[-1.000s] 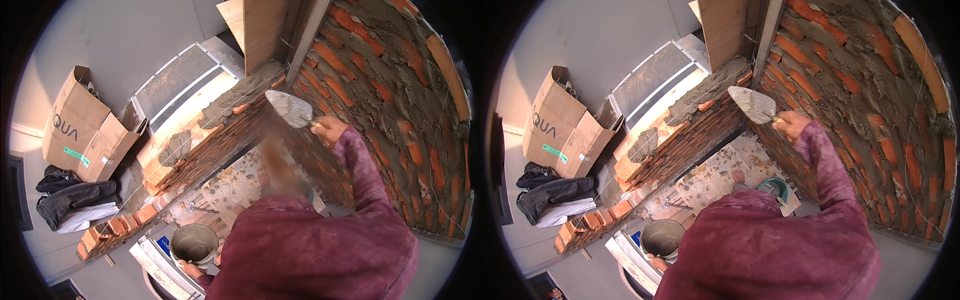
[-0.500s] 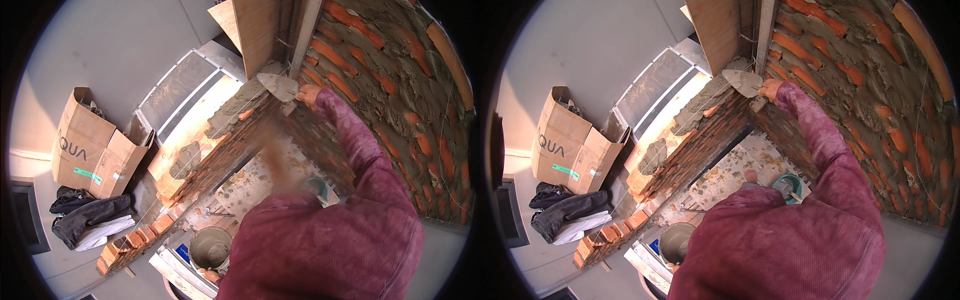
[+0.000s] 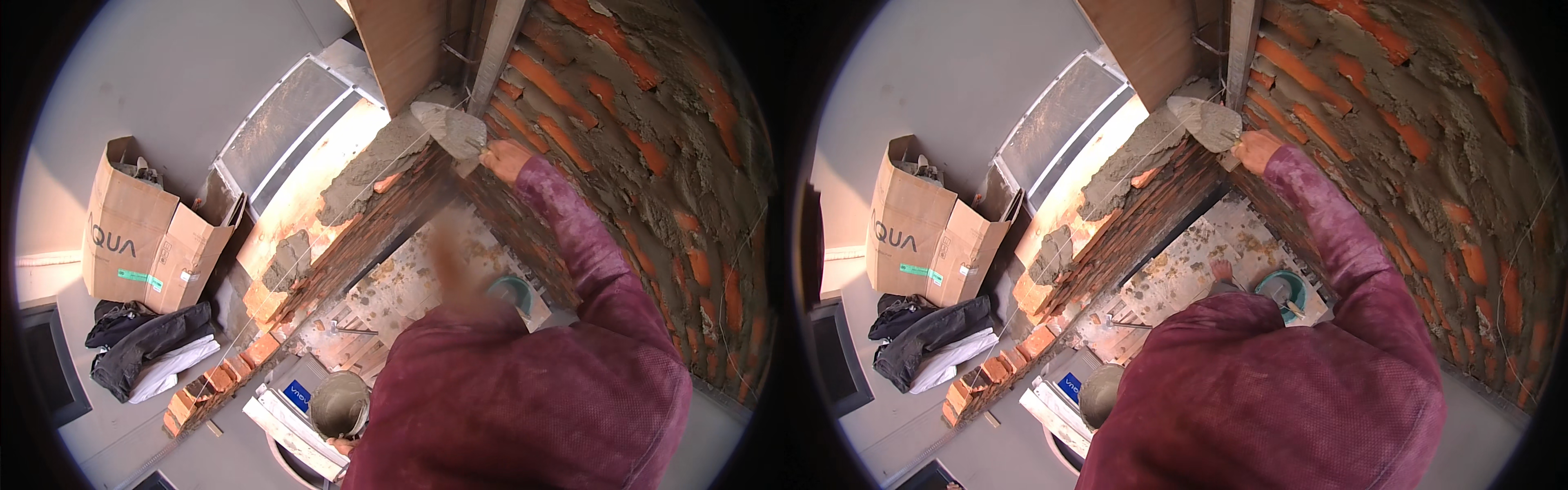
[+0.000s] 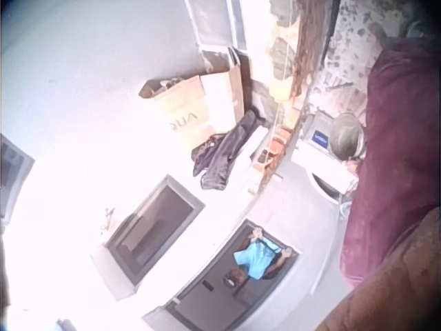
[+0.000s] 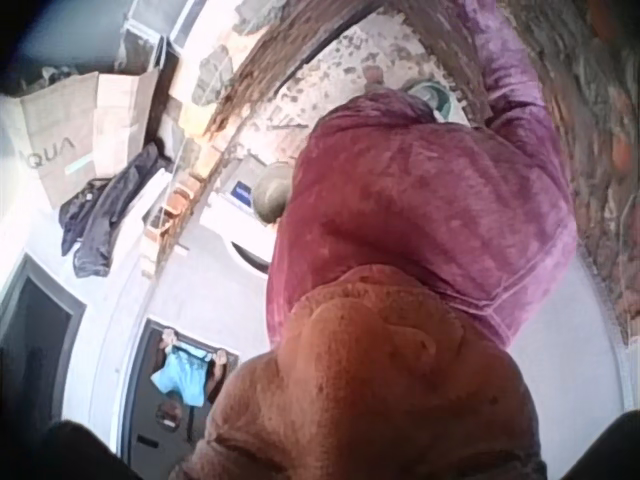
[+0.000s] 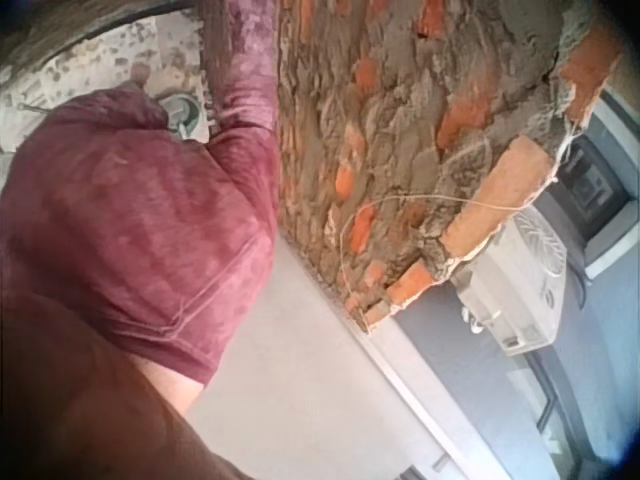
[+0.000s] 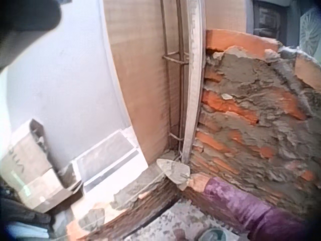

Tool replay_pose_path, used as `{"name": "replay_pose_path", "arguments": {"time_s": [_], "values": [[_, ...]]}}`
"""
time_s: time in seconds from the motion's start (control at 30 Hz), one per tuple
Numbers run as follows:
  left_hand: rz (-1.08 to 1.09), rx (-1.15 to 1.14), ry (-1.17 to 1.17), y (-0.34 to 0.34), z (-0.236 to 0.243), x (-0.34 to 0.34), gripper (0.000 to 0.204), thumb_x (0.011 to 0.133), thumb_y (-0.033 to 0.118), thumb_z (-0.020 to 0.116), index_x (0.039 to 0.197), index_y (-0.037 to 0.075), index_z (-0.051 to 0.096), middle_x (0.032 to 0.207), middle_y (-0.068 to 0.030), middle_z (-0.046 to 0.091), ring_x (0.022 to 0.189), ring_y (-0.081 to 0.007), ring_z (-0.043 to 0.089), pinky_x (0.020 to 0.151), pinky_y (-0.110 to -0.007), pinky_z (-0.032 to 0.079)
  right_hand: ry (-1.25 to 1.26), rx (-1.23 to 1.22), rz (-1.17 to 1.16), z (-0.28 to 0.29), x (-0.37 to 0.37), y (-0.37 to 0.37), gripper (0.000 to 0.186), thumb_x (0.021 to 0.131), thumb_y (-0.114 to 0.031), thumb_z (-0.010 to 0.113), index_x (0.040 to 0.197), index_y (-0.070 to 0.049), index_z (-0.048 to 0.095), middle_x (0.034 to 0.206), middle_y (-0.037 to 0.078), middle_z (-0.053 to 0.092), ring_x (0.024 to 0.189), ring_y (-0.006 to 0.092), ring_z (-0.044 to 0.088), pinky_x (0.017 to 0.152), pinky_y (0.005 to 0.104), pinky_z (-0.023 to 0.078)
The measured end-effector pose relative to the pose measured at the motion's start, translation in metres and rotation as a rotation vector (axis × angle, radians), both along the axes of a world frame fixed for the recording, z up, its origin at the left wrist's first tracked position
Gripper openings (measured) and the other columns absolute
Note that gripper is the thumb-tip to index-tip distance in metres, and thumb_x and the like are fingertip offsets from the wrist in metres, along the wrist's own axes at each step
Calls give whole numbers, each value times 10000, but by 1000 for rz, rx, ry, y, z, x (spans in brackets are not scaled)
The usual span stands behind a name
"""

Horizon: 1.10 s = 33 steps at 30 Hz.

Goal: The person applies mortar to a brick ledge with a trowel, places bricks along a guide string, and mixes more mortar in a bucket.

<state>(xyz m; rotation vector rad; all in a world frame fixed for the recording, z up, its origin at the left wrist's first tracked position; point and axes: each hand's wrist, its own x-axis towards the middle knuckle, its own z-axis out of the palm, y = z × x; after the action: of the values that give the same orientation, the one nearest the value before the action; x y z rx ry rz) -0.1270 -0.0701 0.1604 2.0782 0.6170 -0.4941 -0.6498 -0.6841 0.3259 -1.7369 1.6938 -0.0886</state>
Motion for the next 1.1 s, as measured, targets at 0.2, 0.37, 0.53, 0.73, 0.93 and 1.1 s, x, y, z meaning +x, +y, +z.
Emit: {"name": "replay_pose_path", "arguments": {"time_s": [0.2, 0.37, 0.53, 0.73, 0.93, 1.1], "values": [[85, -134, 137, 7, 12, -22, 591, 883, 484, 588, 1196, -15, 537, 1149, -152, 593, 1016, -308, 574, 896, -409, 506, -909, 169, -526, -93, 6, 38, 322, 962, -322, 424, 926, -10, 492, 642, 78, 513, 411, 182, 487, 397, 342, 398], [97, -180, 192, 15, 33, -13, 567, 879, 464, 610, 1200, 1, 541, 1161, -138, 593, 1032, -301, 574, 903, -407, 514, -905, -140, -516, -118, 109, 97, 292, 974, -326, 407, 1005, -42, 467, 711, 106, 539, 507, 201, 554, 463, 353, 454], [64, -208, 243, 16, 36, 39, 545, 876, 445, 633, 1204, 18, 545, 1173, -123, 593, 1048, -294, 574, 911, -406, 522, -305, -270, -429, -199, 89, 84, 335, 957, -349, 434, 1049, -29, 472, 790, 247, 612, 769, 445, 606, 691, 509, 459], [76, -257, 315, 31, 7, 107, 522, 872, 421, 660, 1208, 38, 550, 1188, -106, 593, 1067, -285, 574, 920, -404, 532, -139, -413, -535, -204, 25, 33, 483, 936, -417, 433, 1164, -4, 536, 1003, 318, 610, 954, 506, 571, 811, 507, 458], [-254, -399, 249, 63, -11, 162, 526, 908, 435, 596, 1188, -9, 549, 1188, -116, 595, 1081, -251, 570, 944, -364, 521, -1021, 117, -953, -174, 111, 57, 389, 970, -475, 394, 832, -123, 485, 623, -16, 430, 466, 113, 411, 393, 370, 385], [-320, -244, 492, -4, -44, 189, 579, 915, 511, 542, 1241, 33, 521, 1233, -105, 587, 1086, -281, 582, 950, -432, 497, -1434, 167, -1078, -181, 228, 117, 424, 997, -505, 345, 909, -98, 424, 609, 17, 451, 445, 125, 431, 364, 299, 390]]}}
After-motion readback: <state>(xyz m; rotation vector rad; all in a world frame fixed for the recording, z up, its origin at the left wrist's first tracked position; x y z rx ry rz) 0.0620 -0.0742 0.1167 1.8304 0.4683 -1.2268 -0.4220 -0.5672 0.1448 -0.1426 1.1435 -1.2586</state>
